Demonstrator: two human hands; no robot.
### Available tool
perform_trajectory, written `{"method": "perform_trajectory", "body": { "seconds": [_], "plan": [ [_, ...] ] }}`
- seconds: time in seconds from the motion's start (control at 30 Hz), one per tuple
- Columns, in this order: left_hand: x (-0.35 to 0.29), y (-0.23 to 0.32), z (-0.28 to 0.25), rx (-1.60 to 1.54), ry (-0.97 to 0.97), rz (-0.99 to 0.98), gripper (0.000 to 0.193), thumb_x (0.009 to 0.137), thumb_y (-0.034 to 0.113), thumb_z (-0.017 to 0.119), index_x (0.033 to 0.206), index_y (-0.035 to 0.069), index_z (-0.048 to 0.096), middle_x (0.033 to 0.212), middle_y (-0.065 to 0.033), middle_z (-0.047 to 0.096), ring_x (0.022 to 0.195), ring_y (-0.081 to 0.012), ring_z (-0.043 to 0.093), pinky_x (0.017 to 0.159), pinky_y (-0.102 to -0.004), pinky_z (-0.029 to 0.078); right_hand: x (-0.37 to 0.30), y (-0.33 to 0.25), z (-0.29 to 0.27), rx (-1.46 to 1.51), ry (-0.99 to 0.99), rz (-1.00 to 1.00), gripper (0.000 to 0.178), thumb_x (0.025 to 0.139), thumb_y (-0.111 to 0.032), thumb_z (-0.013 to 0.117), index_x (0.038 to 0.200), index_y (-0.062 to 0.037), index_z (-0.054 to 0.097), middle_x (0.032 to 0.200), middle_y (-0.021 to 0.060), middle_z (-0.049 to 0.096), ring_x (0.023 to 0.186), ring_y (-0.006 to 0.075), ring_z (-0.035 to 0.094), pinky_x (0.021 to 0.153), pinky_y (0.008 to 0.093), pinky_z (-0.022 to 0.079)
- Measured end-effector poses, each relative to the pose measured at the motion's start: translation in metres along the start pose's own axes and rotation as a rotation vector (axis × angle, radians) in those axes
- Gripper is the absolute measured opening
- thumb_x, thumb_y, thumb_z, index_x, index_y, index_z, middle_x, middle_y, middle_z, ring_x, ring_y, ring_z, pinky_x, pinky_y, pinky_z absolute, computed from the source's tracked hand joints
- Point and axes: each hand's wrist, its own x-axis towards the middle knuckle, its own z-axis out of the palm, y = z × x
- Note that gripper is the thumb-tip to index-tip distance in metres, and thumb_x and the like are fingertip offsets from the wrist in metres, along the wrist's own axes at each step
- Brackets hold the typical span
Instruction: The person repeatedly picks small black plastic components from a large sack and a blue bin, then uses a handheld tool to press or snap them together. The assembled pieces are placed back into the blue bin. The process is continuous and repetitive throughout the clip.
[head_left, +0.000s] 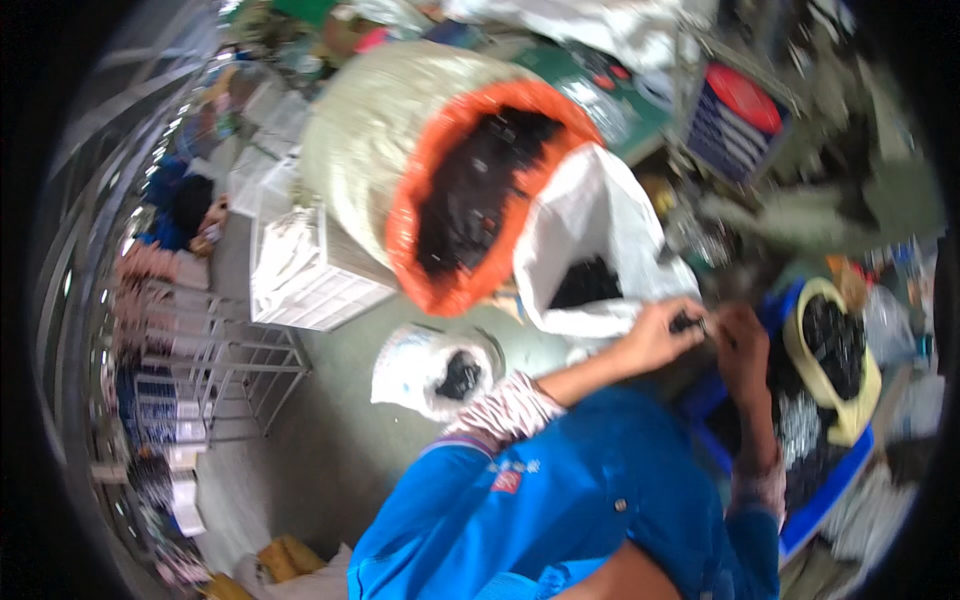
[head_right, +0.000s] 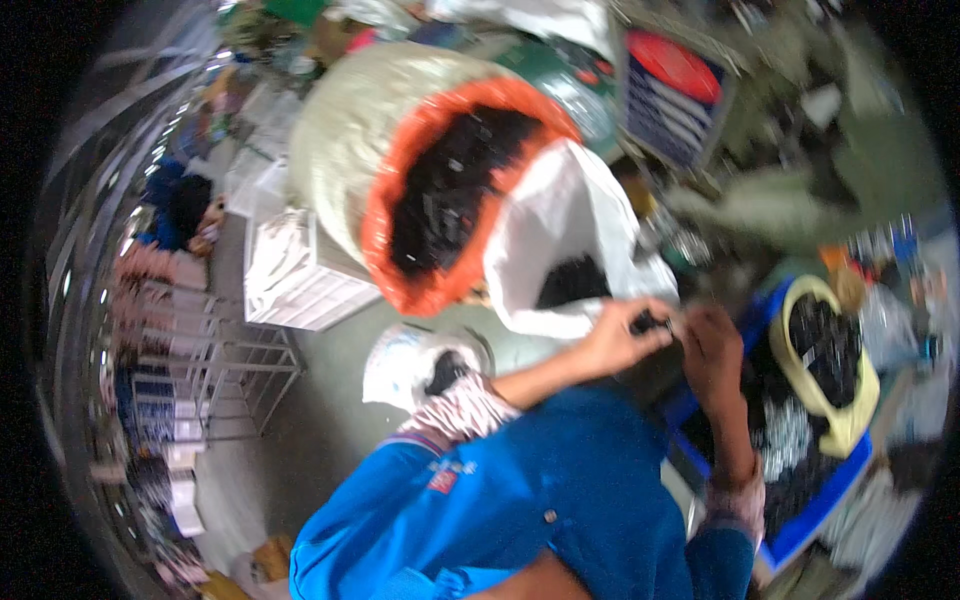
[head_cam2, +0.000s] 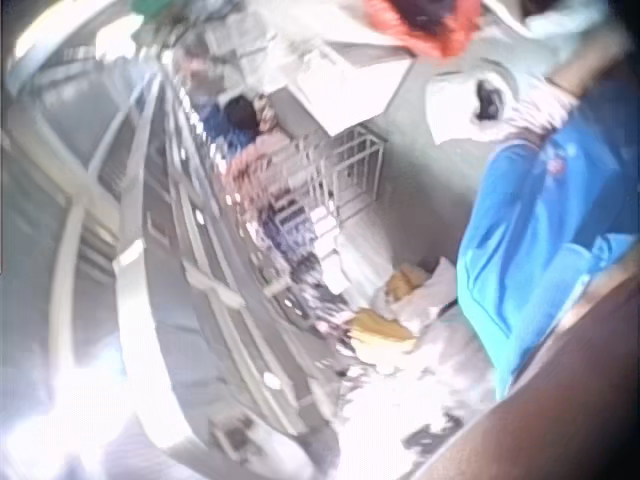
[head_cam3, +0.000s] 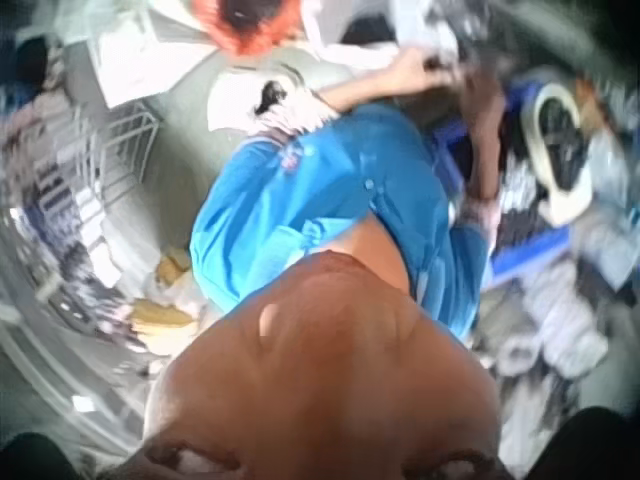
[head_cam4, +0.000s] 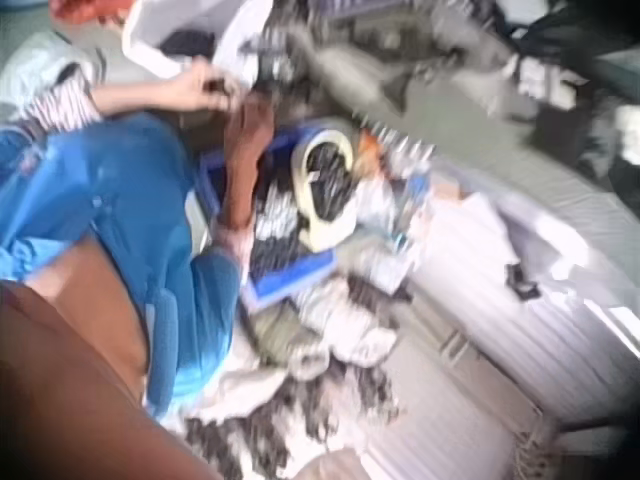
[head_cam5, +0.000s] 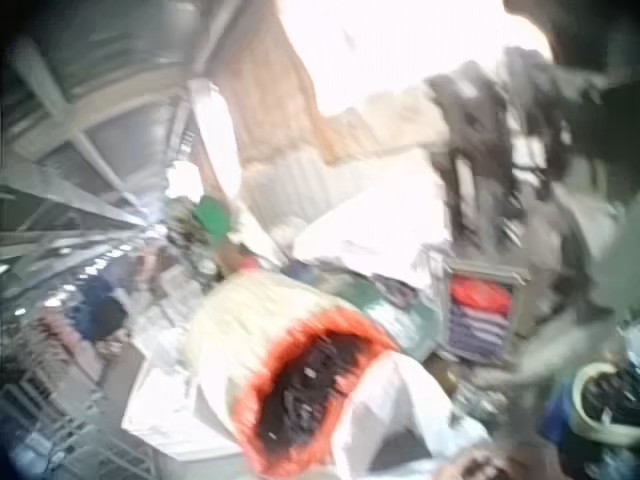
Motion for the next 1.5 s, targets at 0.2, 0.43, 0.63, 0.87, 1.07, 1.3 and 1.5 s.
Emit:
{"method": "perform_trajectory", "body": {
  "seconds": [0.2, 0.43, 0.63, 0.87, 1.07, 1.3, 1.5],
  "plan": [
    [-0.014, 0.006, 0.002, -0.005, 0.087, 0.051, 0.034, 0.081, 0.004, 0.072, 0.113, 0.006, 0.061, 0.090, -0.0098, 0.064, 0.086, -0.0229, 0.066, 0.077, -0.0320, 0.051, -0.002, 0.002, 0.014, 0.438, 0.022, 0.237, 0.015, 0.079, 0.006, 0.068, 0.092, -0.0003, 0.064, 0.086, 0.0055, 0.065, 0.081, 0.0120, 0.061, 0.072, 0.0249, 0.049],
    [-0.013, 0.001, 0.001, -0.154, 0.172, -0.012, 0.019, 0.083, 0.006, 0.071, 0.099, 0.001, 0.062, 0.087, -0.0072, 0.066, 0.084, -0.0141, 0.063, 0.076, -0.0297, 0.050, -0.019, 0.018, 0.028, 0.436, 0.090, 0.056, 0.018, 0.081, -0.002, 0.066, 0.100, -0.0005, 0.065, 0.107, 0.0081, 0.063, 0.093, 0.0145, 0.061, 0.084, 0.0267, 0.047],
    [-0.010, 0.000, 0.012, -0.281, 0.116, -0.158, 0.012, 0.084, 0.004, 0.070, 0.091, 0.001, 0.061, 0.086, -0.0034, 0.063, 0.081, -0.0110, 0.060, 0.074, -0.0279, 0.049, -0.050, 0.000, 0.043, 0.967, 0.163, 0.608, 0.032, 0.091, -0.013, 0.063, 0.118, 0.0039, 0.061, 0.102, 0.0097, 0.066, 0.087, 0.0170, 0.066, 0.074, 0.0270, 0.055],
    [0.001, -0.004, -0.007, -0.018, -0.070, 0.216, 0.020, 0.072, -0.004, 0.067, 0.090, -0.001, 0.060, 0.099, -0.0127, 0.062, 0.095, -0.0292, 0.062, 0.080, -0.0362, 0.050, -0.055, 0.012, 0.029, 1.003, 0.147, 0.645, 0.024, 0.090, -0.011, 0.066, 0.110, 0.0028, 0.064, 0.099, 0.0087, 0.067, 0.085, 0.0152, 0.066, 0.073, 0.0260, 0.055],
    [0.003, -0.008, -0.008, 0.034, 0.008, 0.175, 0.015, 0.074, 0.001, 0.067, 0.088, -0.001, 0.060, 0.087, -0.0148, 0.063, 0.085, -0.0309, 0.063, 0.075, -0.0369, 0.050, -0.050, 0.021, 0.030, 0.828, 0.164, 0.460, 0.022, 0.088, -0.006, 0.066, 0.108, 0.0030, 0.065, 0.096, 0.0068, 0.067, 0.083, 0.0135, 0.065, 0.073, 0.0256, 0.054],
    [-0.001, -0.016, -0.010, -0.079, 0.119, 0.015, 0.011, 0.084, 0.009, 0.070, 0.089, 0.002, 0.063, 0.081, -0.0078, 0.064, 0.073, -0.0153, 0.061, 0.069, -0.0305, 0.049, -0.032, 0.017, 0.027, 0.649, 0.109, 0.354, 0.022, 0.088, -0.006, 0.063, 0.108, 0.0030, 0.066, 0.094, 0.0048, 0.065, 0.081, 0.0123, 0.061, 0.075, 0.0256, 0.051],
    [0.002, -0.007, -0.020, -0.043, 0.117, 0.086, 0.014, 0.082, 0.006, 0.071, 0.094, 0.002, 0.065, 0.083, -0.0087, 0.064, 0.077, -0.0174, 0.063, 0.071, -0.0299, 0.050, -0.033, 0.018, 0.038, 0.880, 0.104, 0.481, 0.024, 0.091, -0.009, 0.062, 0.112, 0.0020, 0.064, 0.094, 0.0059, 0.066, 0.081, 0.0116, 0.061, 0.075, 0.0248, 0.051]
  ]
}}
